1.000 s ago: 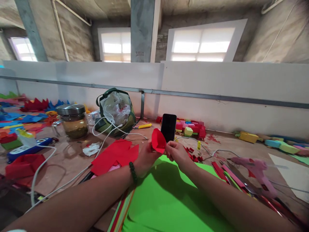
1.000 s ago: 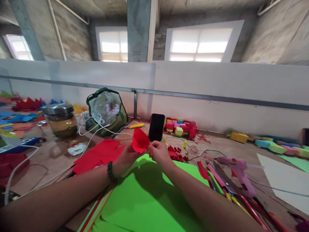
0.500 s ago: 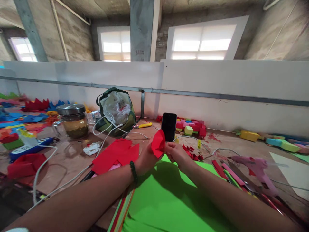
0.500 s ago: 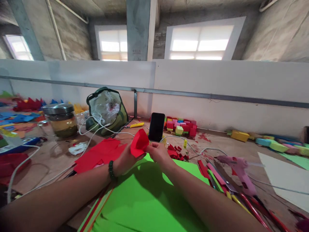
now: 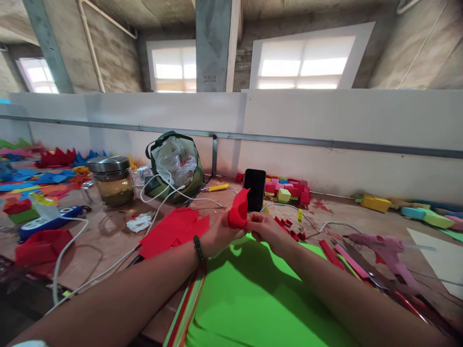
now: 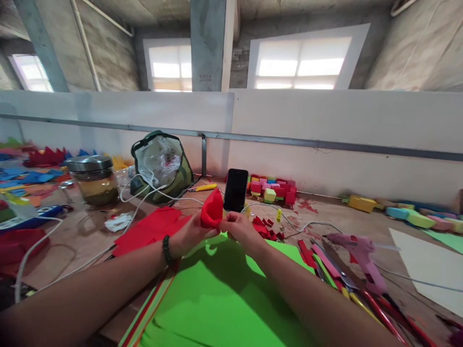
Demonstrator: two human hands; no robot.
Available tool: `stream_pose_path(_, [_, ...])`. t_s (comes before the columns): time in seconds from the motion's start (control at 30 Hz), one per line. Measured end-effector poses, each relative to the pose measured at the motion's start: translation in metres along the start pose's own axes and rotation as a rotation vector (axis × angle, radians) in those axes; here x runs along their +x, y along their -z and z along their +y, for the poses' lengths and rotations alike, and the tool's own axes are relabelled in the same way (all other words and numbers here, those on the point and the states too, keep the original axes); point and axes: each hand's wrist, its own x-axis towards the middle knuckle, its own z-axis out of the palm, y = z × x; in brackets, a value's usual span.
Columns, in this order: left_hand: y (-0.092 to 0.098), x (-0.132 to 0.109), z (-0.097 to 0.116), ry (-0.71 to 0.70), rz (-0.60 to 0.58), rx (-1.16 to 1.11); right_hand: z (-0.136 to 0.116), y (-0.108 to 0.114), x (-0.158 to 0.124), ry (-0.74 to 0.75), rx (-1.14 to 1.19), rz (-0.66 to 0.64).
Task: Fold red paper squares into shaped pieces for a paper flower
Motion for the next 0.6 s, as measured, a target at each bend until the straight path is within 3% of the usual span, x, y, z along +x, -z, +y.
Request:
stream_pose_path(0.27, [0.005, -0.006, 0.008, 0.085, -0.071, -0.226, -0.002, -0.004, -0.004, 0.016, 0.053, -0.002])
stream_pose_path(0.6, [0.002, -0.005, 0.022, 0.239, -0.165, -0.275, 0.0, -0.005, -0.004, 0.036, 0.092, -0.032])
